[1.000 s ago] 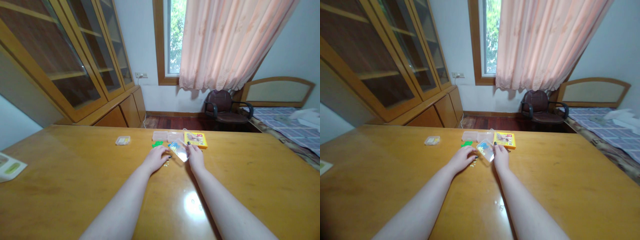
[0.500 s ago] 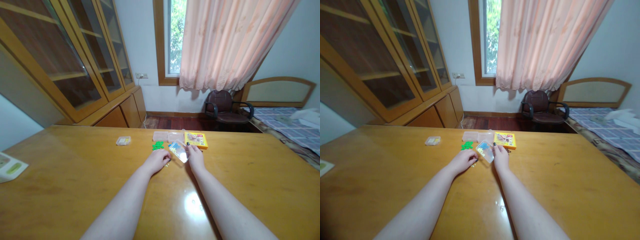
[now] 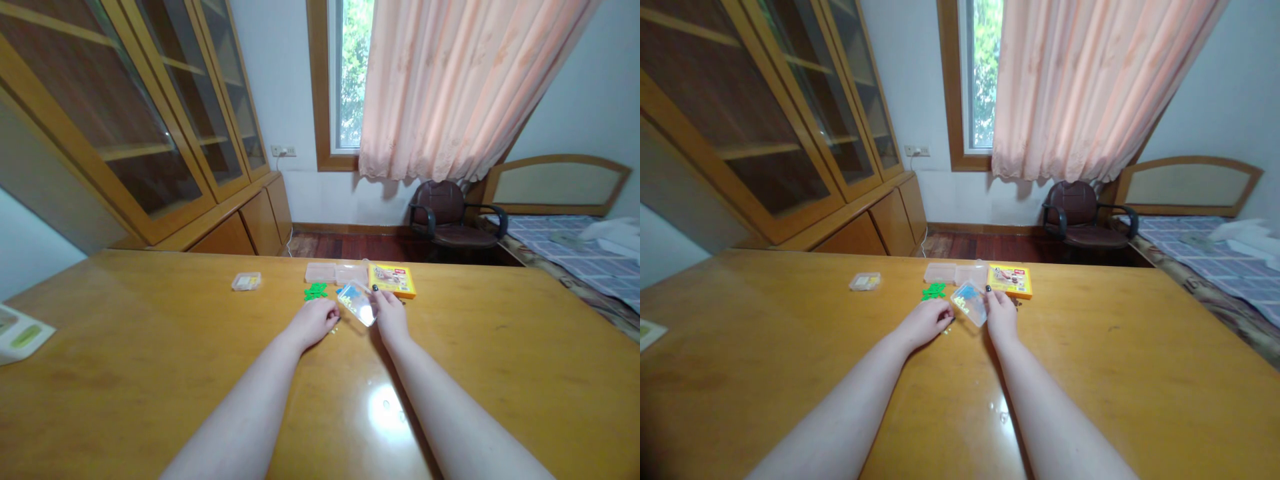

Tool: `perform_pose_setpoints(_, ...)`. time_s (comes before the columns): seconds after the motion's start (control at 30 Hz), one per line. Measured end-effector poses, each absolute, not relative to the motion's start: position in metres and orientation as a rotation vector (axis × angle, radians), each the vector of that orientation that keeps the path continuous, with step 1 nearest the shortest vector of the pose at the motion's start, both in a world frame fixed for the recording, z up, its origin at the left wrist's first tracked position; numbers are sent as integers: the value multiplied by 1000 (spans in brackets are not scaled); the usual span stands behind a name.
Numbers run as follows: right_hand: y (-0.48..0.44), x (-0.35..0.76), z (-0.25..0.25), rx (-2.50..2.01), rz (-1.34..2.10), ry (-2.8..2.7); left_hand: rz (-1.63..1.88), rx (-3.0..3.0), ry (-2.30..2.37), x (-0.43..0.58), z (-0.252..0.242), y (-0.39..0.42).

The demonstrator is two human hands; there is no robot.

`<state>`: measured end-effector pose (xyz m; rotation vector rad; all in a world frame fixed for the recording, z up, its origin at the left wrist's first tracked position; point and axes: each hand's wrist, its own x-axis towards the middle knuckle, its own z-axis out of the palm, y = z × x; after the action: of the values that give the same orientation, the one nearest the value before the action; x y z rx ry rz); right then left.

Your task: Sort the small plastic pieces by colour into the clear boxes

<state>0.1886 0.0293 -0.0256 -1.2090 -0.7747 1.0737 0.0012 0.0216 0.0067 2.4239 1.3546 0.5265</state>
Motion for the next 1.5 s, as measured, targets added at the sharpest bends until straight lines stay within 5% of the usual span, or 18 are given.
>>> perform_pose_setpoints(1.5,24,187,-15,-1281,1053,-881,584,2292,1403,1,-1,26)
